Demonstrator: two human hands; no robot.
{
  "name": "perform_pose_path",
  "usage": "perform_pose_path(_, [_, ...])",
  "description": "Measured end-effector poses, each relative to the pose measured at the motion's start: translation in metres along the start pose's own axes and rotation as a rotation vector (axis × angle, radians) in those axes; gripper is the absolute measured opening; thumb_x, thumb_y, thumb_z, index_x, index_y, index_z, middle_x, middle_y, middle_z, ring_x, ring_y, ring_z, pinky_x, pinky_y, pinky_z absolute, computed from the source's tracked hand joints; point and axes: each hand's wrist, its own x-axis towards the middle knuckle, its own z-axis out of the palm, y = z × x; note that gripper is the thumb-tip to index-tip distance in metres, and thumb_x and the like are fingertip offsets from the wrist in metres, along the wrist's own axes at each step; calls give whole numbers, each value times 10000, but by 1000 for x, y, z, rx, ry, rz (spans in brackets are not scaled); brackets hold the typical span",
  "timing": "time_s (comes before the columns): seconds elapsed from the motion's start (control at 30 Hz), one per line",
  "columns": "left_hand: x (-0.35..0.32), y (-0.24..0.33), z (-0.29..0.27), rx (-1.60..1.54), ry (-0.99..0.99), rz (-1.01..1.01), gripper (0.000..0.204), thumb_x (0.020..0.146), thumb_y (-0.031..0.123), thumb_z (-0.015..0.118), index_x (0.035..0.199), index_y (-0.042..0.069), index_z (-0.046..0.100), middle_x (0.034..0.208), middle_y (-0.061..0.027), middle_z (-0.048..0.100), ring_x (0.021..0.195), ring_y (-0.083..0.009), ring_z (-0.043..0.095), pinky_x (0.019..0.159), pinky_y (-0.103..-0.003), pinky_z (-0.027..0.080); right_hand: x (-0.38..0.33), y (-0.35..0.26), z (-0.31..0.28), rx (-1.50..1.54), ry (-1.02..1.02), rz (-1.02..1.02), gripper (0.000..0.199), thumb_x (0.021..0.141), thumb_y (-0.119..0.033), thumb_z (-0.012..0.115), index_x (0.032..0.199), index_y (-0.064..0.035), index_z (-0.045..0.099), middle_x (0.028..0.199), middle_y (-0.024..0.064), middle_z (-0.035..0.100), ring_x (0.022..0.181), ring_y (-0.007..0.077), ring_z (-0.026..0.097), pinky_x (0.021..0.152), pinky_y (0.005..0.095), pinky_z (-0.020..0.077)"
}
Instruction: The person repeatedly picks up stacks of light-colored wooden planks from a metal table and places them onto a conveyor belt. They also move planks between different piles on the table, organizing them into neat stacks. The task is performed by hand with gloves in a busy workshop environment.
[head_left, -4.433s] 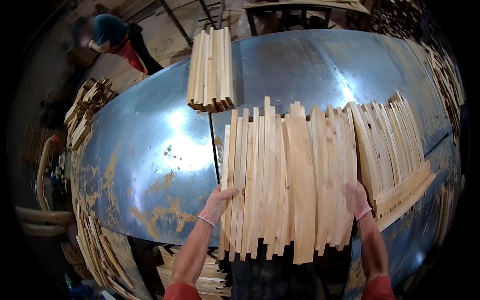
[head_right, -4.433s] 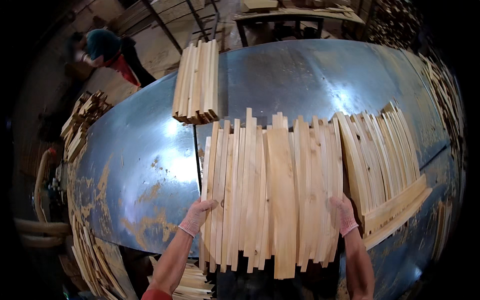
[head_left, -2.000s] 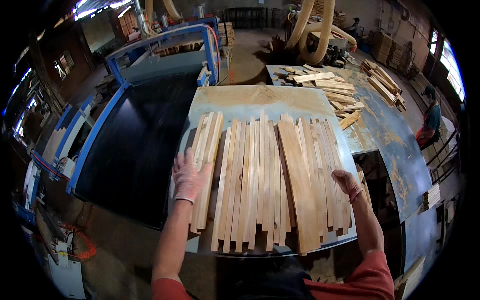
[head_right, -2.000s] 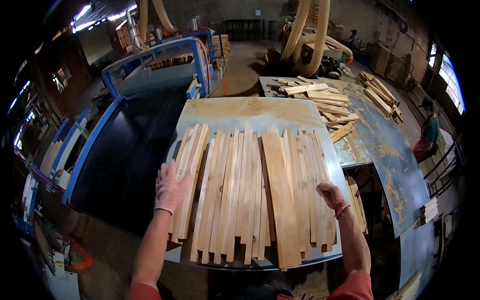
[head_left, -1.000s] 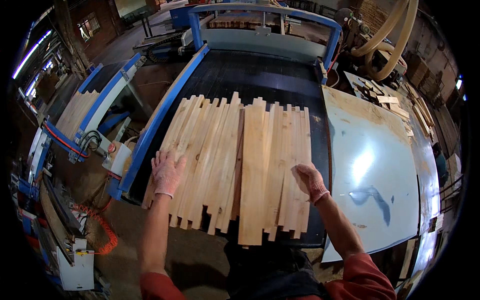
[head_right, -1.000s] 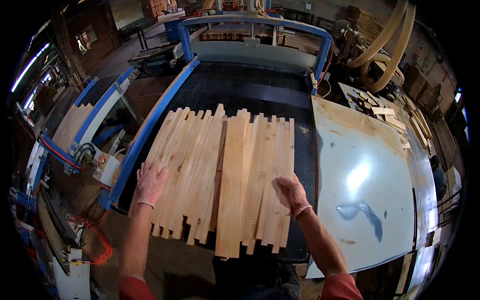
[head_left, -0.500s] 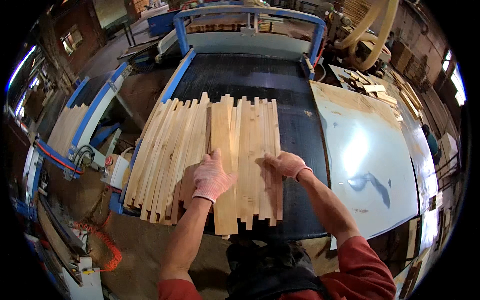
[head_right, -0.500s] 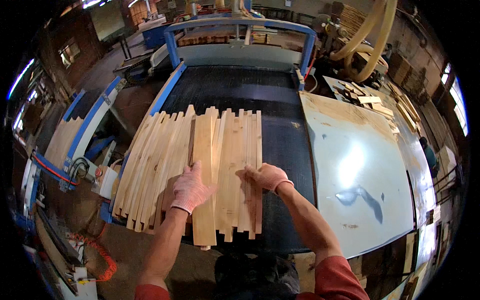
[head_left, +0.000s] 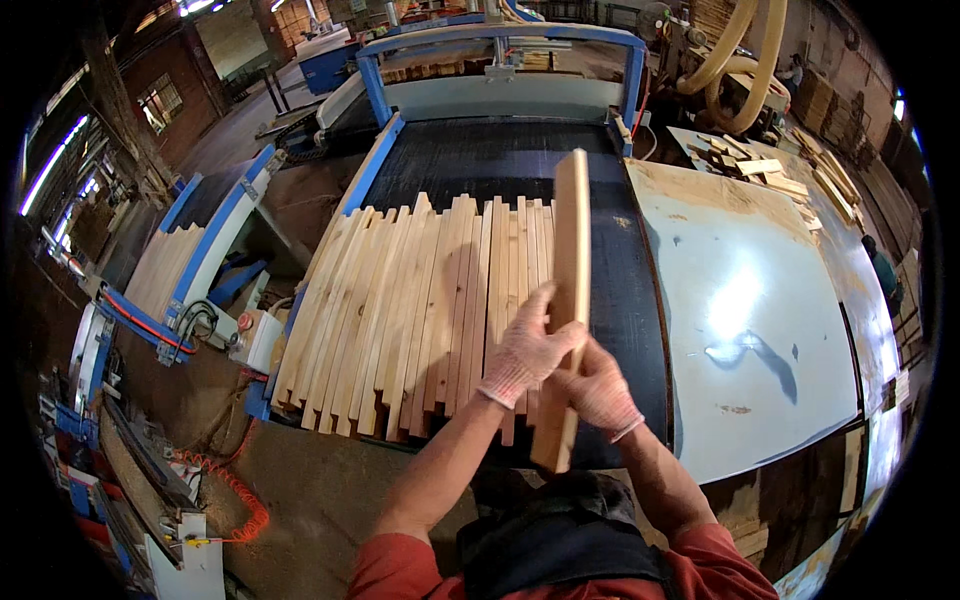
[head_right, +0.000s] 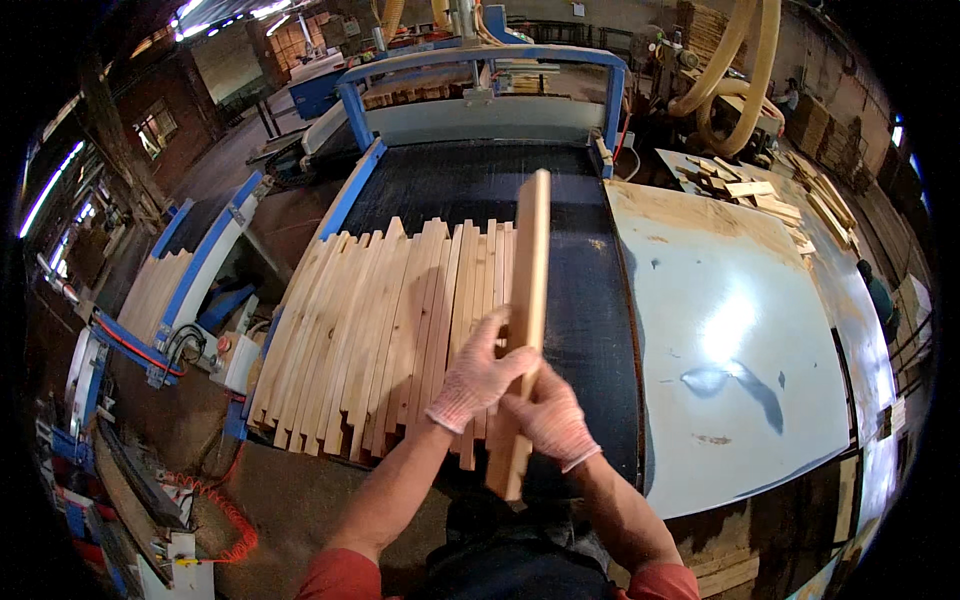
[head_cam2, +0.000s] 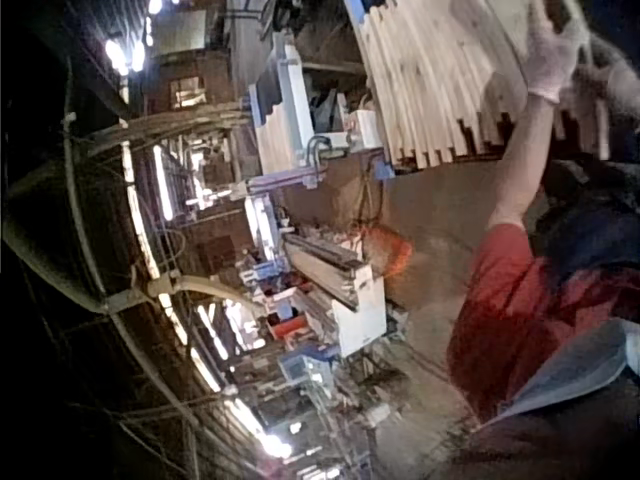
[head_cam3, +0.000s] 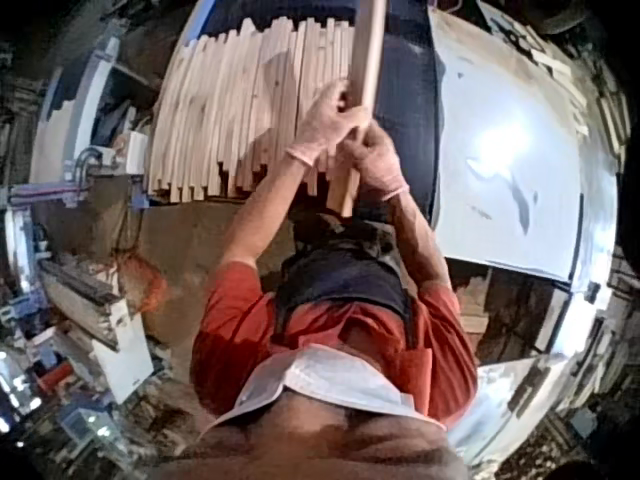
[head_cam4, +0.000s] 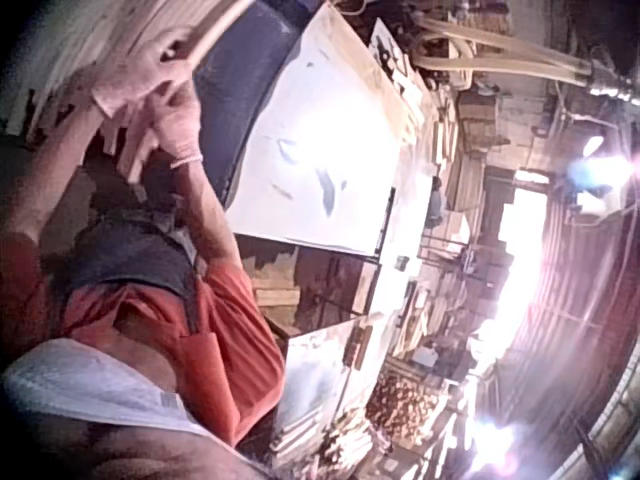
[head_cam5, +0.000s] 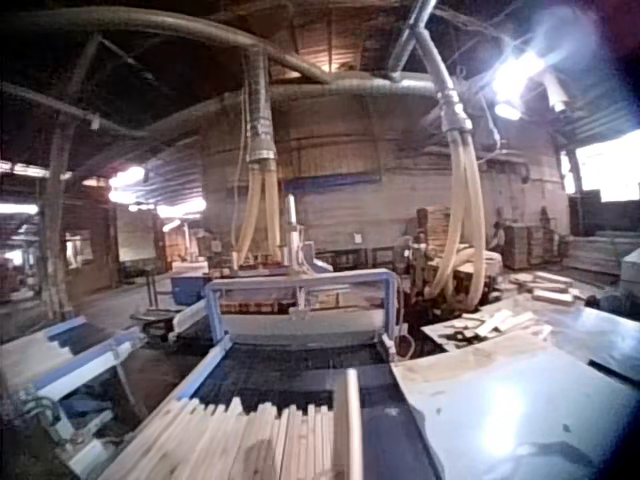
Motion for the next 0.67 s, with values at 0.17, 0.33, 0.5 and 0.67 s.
perform_pose_path(0.17, [-20,-4,9,-147,-150,7,731,1029,280,708,1609,-45,404,1409,-218,639,1182,-229,694,990,-379,592,17,43,-66,-126,293,54,424,979,-162,724,1373,-34,634,1178,129,763,1087,190,724,968,364,581])
perform_pose_path(0.33, [-82,-27,4,-325,-223,11,559,1051,242,689,1525,-21,552,1271,-147,706,1047,-192,711,943,-328,595,59,104,-80,-339,244,102,452,1000,-327,710,1342,-40,640,1164,184,755,1077,274,734,961,409,573])
perform_pose_path(0.5, [-136,-19,-11,-375,-499,-142,486,1039,277,705,1433,-2,646,1273,-100,712,1114,-166,686,1013,-344,565,80,112,-23,-705,237,7,595,1036,-537,605,1360,-42,544,1247,296,668,1167,482,664,1009,547,542])
perform_pose_path(0.67, [-133,0,15,-653,-720,-245,442,1031,164,721,1445,29,644,1290,-39,699,1132,-143,666,1050,-312,530,79,115,-20,-726,259,31,708,1031,-626,582,1420,-45,468,1309,317,650,1198,496,661,1027,564,541])
